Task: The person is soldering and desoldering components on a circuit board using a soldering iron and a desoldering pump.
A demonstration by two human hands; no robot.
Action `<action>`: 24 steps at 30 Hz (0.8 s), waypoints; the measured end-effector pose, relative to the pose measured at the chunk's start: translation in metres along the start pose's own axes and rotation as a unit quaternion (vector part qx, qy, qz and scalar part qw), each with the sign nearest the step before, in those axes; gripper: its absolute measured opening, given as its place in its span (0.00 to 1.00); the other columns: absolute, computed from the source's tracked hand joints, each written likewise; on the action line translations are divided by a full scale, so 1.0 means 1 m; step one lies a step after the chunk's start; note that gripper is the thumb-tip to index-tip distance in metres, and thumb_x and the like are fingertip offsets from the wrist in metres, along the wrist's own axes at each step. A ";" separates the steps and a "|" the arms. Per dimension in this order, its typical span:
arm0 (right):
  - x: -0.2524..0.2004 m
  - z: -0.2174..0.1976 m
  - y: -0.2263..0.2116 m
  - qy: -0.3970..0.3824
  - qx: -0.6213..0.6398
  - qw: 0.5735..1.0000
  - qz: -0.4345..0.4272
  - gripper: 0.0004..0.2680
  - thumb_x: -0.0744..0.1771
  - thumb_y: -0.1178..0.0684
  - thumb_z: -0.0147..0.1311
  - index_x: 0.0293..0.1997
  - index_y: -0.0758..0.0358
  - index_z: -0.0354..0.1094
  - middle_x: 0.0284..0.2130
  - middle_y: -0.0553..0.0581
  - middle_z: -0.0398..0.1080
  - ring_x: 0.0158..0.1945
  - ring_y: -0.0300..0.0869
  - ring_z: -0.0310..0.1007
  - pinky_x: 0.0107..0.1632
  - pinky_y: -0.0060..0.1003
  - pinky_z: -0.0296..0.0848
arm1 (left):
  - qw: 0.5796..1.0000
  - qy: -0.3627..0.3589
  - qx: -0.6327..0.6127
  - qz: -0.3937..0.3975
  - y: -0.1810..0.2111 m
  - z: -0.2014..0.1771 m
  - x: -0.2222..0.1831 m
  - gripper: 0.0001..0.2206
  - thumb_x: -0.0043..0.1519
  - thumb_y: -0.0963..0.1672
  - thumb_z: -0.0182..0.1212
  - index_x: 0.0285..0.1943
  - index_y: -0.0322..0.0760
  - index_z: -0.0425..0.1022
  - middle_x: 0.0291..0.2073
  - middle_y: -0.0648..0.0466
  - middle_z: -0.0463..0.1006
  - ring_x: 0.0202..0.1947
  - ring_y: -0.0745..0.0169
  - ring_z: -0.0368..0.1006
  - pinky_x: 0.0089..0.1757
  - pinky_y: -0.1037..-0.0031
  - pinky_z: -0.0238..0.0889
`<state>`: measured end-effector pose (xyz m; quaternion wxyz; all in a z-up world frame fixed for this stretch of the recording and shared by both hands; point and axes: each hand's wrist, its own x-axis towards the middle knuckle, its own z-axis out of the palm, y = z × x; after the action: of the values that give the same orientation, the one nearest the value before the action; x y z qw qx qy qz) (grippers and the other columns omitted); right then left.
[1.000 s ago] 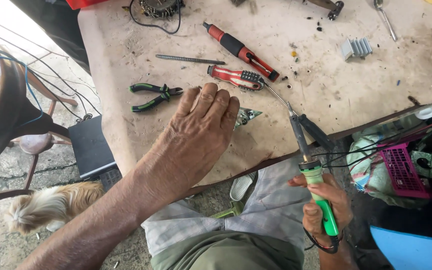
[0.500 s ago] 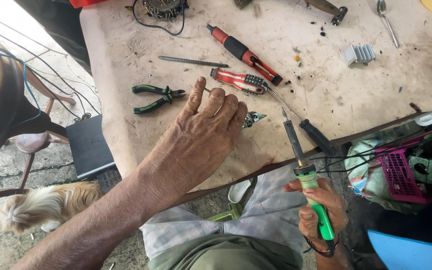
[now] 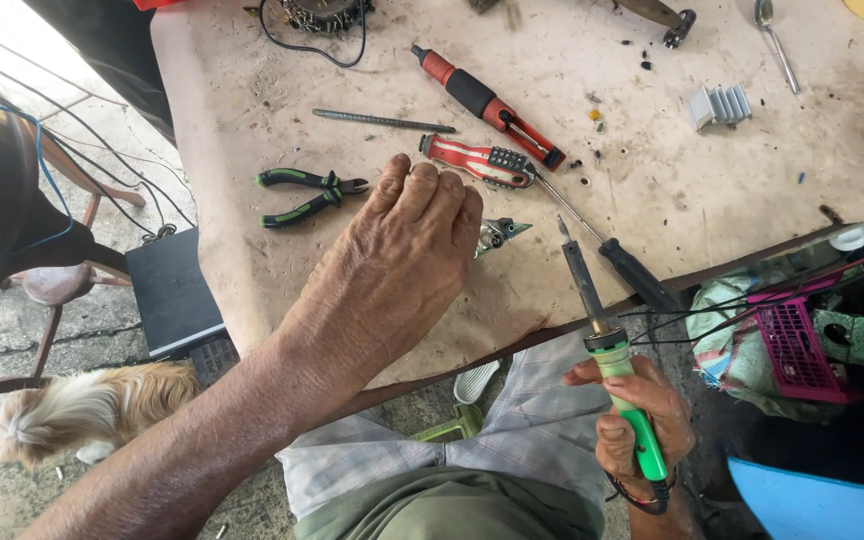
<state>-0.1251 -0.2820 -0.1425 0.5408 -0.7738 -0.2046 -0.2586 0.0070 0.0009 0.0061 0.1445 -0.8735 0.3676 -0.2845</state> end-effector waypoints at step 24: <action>-0.022 -0.007 0.016 0.029 -0.108 0.990 -0.091 0.12 0.71 0.57 0.51 0.64 0.60 0.63 0.55 0.79 0.68 0.50 0.62 0.83 0.42 0.37 0.77 | 0.985 -0.145 -0.093 0.006 0.035 -0.005 -0.017 0.07 0.63 0.42 0.64 0.48 0.41 0.75 0.35 0.55 0.77 0.28 0.67 0.74 0.31 0.70 0.70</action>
<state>-0.1344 -0.2950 -0.1660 0.4341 -0.7980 -0.2288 -0.3499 -0.0250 -0.0109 -0.0130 0.1165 -0.9129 0.3728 -0.1186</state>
